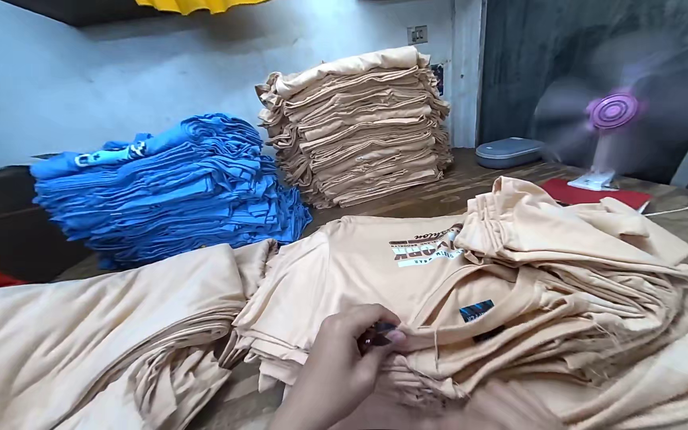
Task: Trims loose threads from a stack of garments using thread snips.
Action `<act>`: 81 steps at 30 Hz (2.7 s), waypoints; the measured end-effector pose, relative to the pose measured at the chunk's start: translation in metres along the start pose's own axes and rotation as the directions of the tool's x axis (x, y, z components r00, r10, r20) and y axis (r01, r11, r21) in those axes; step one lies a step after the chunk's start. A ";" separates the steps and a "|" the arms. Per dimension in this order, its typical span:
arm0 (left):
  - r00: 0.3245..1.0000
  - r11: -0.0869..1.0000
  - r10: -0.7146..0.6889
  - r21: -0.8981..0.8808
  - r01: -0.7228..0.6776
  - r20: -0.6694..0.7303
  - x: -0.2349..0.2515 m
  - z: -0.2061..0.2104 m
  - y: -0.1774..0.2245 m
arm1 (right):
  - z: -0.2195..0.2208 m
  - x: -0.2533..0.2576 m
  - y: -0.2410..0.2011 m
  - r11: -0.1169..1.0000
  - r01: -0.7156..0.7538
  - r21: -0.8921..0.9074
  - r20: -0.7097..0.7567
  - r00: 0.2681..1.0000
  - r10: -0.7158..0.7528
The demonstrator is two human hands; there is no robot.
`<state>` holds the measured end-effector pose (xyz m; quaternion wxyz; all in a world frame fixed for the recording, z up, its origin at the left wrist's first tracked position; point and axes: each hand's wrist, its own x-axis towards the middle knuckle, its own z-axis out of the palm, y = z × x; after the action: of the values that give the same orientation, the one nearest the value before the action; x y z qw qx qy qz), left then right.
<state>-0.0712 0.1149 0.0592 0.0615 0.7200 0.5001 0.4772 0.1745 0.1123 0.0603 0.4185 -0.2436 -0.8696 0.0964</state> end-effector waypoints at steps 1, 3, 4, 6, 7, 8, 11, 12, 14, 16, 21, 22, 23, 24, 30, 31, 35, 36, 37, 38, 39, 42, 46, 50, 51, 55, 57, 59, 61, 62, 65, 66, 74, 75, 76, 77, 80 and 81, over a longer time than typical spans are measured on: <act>1.000 1.000 -0.018 -0.021 0.018 -0.005 0.001 0.000 0.001 | 0.006 0.006 0.000 0.997 -0.013 -0.076 -0.119 0.993 0.004; 0.999 0.997 -0.035 -0.065 0.033 -0.031 0.001 0.001 0.005 | 0.022 0.016 0.007 0.986 -0.013 -0.168 -0.253 0.967 -0.030; 0.997 0.997 -0.037 -0.065 0.033 -0.063 0.000 0.002 0.008 | 0.029 0.017 0.012 0.986 0.001 -0.165 -0.302 0.952 -0.051; 0.993 1.000 -0.007 0.024 0.009 -0.114 -0.008 -0.004 0.012 | 0.035 0.010 0.014 0.996 0.017 -0.087 -0.376 0.925 -0.049; 0.990 0.997 0.032 0.073 -0.022 -0.134 -0.013 -0.009 0.013 | 0.034 0.007 0.011 1.000 0.022 -0.015 -0.399 0.916 -0.026; 0.986 0.992 0.072 0.112 -0.055 -0.153 -0.019 -0.013 0.014 | 0.033 0.003 0.007 0.997 0.021 0.070 -0.411 0.912 0.010; 0.981 0.970 0.148 0.212 -0.119 -0.124 -0.036 -0.018 0.017 | 0.039 -0.005 0.000 0.962 0.008 0.273 -0.419 0.901 0.111; 0.980 0.962 0.168 0.236 -0.139 -0.109 -0.039 -0.015 0.017 | 0.042 -0.005 -0.001 0.953 0.005 0.302 -0.424 0.897 0.129; 0.973 0.948 0.205 0.268 -0.171 -0.104 -0.040 -0.006 0.020 | 0.049 -0.004 -0.002 0.945 0.012 0.326 -0.436 0.889 0.139; 0.966 0.929 0.224 0.329 -0.172 -0.128 -0.039 0.003 0.023 | 0.053 -0.004 -0.004 0.948 0.032 0.318 -0.429 0.896 0.114; 0.968 0.932 0.189 0.340 -0.124 -0.165 -0.035 -0.002 0.027 | 0.040 -0.009 0.001 0.979 0.073 0.188 -0.335 0.942 -0.006; 0.975 0.955 0.144 0.284 -0.091 -0.171 -0.034 -0.006 0.029 | 0.033 -0.007 0.003 0.985 0.053 0.161 -0.337 0.942 0.005; 0.979 0.972 0.095 0.229 -0.052 -0.182 -0.033 -0.008 0.031 | 0.027 -0.003 0.003 0.993 0.007 0.115 -0.352 0.935 0.034; 0.980 0.983 0.048 0.185 -0.011 -0.196 -0.032 -0.010 0.033 | 0.021 0.004 0.002 0.997 -0.065 0.050 -0.370 0.926 0.079; 0.938 0.972 -0.186 0.085 0.219 -0.292 -0.005 -0.004 0.041 | 0.046 0.038 0.003 0.986 -0.046 -0.162 -0.385 0.923 -0.020; 0.943 0.952 -0.279 0.080 0.297 -0.182 0.001 -0.006 0.045 | 0.054 0.035 0.004 0.991 0.035 -0.130 -0.424 0.901 -0.088; 0.908 0.892 -0.403 -0.173 0.417 0.111 0.010 -0.007 0.043 | 0.066 0.021 0.007 0.986 0.104 0.127 -0.548 0.836 -0.018; 0.915 0.871 -0.396 -0.287 0.399 0.069 0.007 -0.005 0.042 | 0.065 0.018 0.009 0.979 0.057 0.196 -0.556 0.829 0.063; 0.918 0.844 -0.395 -0.381 0.377 0.032 0.003 -0.003 0.042 | 0.063 0.015 0.010 0.961 0.011 0.275 -0.550 0.822 0.148; 0.917 0.819 -0.400 -0.444 0.363 0.013 -0.001 0.000 0.041 | 0.060 0.014 0.011 0.936 -0.029 0.350 -0.530 0.818 0.223; 0.915 0.802 -0.404 -0.479 0.358 0.009 -0.004 0.002 0.040 | 0.057 0.013 0.010 0.911 -0.070 0.406 -0.495 0.821 0.283; 0.927 0.794 -0.375 -0.508 0.336 0.027 -0.010 0.006 0.037 | 0.048 0.017 0.004 0.900 -0.187 0.394 -0.357 0.871 0.337; 0.944 0.866 -0.330 -0.395 0.306 0.009 -0.014 0.004 0.037 | 0.050 0.017 0.006 0.966 -0.131 0.221 -0.422 0.881 0.216; 0.984 0.981 -0.115 0.141 0.134 -0.133 -0.025 -0.007 0.052 | 0.047 0.005 0.006 0.953 -0.060 0.298 -0.473 0.858 0.202; 0.987 0.964 -0.026 0.256 0.066 -0.157 -0.026 -0.009 0.057 | 0.047 0.003 0.006 0.944 -0.055 0.325 -0.476 0.853 0.213; 0.974 0.844 0.184 0.529 -0.088 -0.130 -0.019 -0.007 0.069 | 0.049 0.005 0.006 0.929 -0.004 0.369 -0.520 0.828 0.210; 0.968 0.826 0.225 0.549 -0.130 -0.109 -0.015 -0.002 0.066 | 0.050 0.007 0.006 0.941 0.021 0.337 -0.525 0.834 0.169; 0.967 0.824 0.234 0.548 -0.144 -0.098 -0.013 0.000 0.062 | 0.052 0.007 0.008 0.948 0.032 0.316 -0.519 0.842 0.145; 0.974 0.829 0.205 0.546 -0.121 -0.094 -0.014 -0.004 0.062 | 0.052 0.006 0.010 0.943 0.025 0.332 -0.513 0.844 0.158; 0.977 0.831 0.187 0.548 -0.102 -0.102 -0.015 -0.007 0.064 | 0.051 0.006 0.012 0.935 0.019 0.354 -0.506 0.845 0.174; 0.977 0.828 0.172 0.555 -0.074 -0.125 -0.014 -0.013 0.067 | 0.052 0.007 0.015 0.911 0.017 0.411 -0.504 0.837 0.212; 0.978 0.824 0.178 0.559 -0.088 -0.109 -0.012 -0.012 0.067 | 0.052 0.008 0.014 0.908 0.020 0.418 -0.508 0.834 0.215; 0.983 0.890 0.168 0.416 -0.185 0.078 0.002 -0.009 0.041 | 0.050 -0.004 0.018 0.936 0.101 0.338 -0.467 0.881 0.074; 0.981 0.926 0.143 0.332 -0.178 0.127 0.006 -0.009 0.032 | 0.051 -0.009 0.019 0.949 0.113 0.296 -0.418 0.908 0.023; 0.979 0.958 0.120 0.241 -0.158 0.162 0.011 -0.010 0.022 | 0.053 -0.012 0.020 0.959 0.127 0.253 -0.359 0.933 -0.029; 0.976 0.982 0.091 0.143 -0.121 0.200 0.017 -0.013 0.013 | 0.055 -0.015 0.021 0.968 0.138 0.208 -0.299 0.952 -0.071; 0.947 0.991 -0.089 -0.067 0.115 0.309 0.030 -0.026 0.005 | 0.052 -0.016 0.016 0.982 0.133 0.135 -0.257 0.962 -0.095; 0.928 0.974 -0.143 -0.119 0.194 0.343 0.033 -0.029 0.006 | 0.050 -0.014 0.014 0.986 0.109 0.124 -0.297 0.952 -0.068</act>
<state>-0.0880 0.1260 0.0986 0.2398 0.7377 0.5051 0.3784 0.1478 0.1193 0.0141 0.5622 -0.1860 -0.7995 0.1010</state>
